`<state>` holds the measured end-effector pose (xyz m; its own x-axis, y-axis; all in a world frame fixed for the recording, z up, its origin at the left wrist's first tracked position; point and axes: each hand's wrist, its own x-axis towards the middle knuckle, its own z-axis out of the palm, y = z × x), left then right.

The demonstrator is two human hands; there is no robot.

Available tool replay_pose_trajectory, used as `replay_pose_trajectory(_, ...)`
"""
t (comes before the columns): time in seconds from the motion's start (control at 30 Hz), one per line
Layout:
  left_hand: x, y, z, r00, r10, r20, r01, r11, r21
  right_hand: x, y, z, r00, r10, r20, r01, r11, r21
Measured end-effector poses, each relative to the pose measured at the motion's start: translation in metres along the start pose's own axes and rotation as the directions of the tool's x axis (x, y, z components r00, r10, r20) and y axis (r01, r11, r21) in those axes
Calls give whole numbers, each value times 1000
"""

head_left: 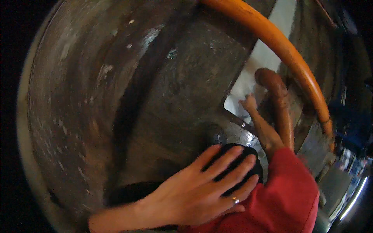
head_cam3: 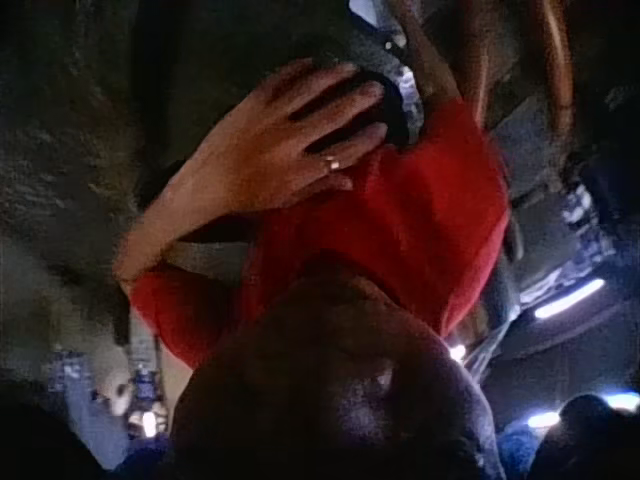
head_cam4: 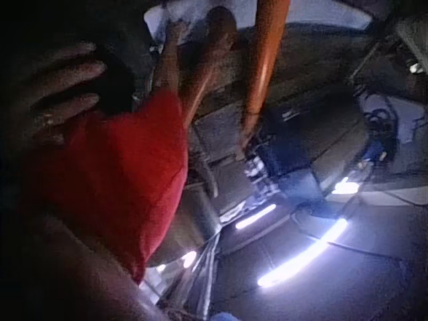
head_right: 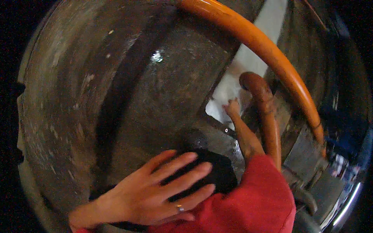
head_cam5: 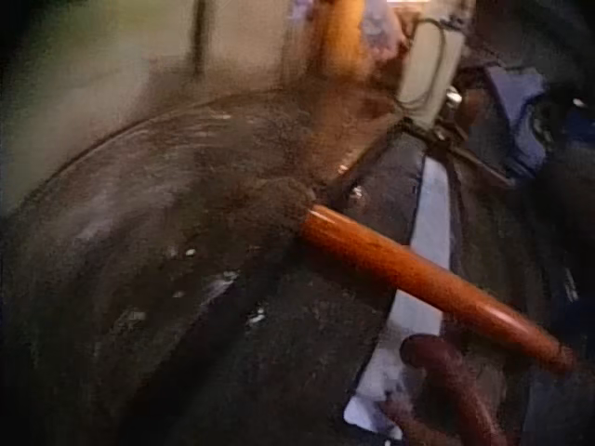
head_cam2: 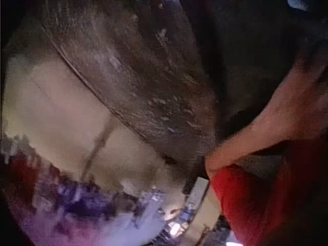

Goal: The person repeatedly scoops a white liquid from a large vat using a white plastic cup and pours it onto a white rectangular sheet on the floor. The person continues this scooping and pouring cycle multiple times.

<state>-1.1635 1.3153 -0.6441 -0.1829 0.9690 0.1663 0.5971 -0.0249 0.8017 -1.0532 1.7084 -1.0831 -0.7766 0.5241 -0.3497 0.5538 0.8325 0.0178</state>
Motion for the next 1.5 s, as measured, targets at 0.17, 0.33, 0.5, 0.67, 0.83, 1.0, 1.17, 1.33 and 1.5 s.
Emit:
replay_pose_trajectory(0.17,18,-1,32,972,222,-79,-221,975,20,-56,26,-60,976,44,-214,88,818,568)
replay_pose_trajectory(0.33,17,5,49,947,228,-226,-251,965,-75,-76,10,-162,922,-16,-387,251,784,568)
replay_pose_trajectory(0.5,19,2,50,954,237,-183,-247,968,-36,-53,-56,-310,868,-182,-463,445,701,558)
replay_pose_trajectory(0.67,23,6,47,966,237,-101,-228,969,92,-7,-179,-446,721,-488,-492,598,797,86)
replay_pose_trajectory(0.83,18,-10,45,958,225,-176,-207,971,117,46,-312,-509,691,-660,-295,469,719,-512)
replay_pose_trajectory(1.0,12,-20,40,970,187,-153,-172,980,105,69,-400,-521,524,-791,-316,283,511,-812)
replay_pose_trajectory(1.17,6,-16,35,970,183,-160,-172,982,81,79,-441,-533,303,-893,-334,134,387,-912)
replay_pose_trajectory(1.33,1,-13,31,968,183,-174,-169,981,92,86,-428,-570,304,-859,-412,142,469,-872)
replay_pose_trajectory(1.5,-5,-6,16,989,118,-93,-104,984,143,87,-332,-551,592,-661,-461,494,749,-441)
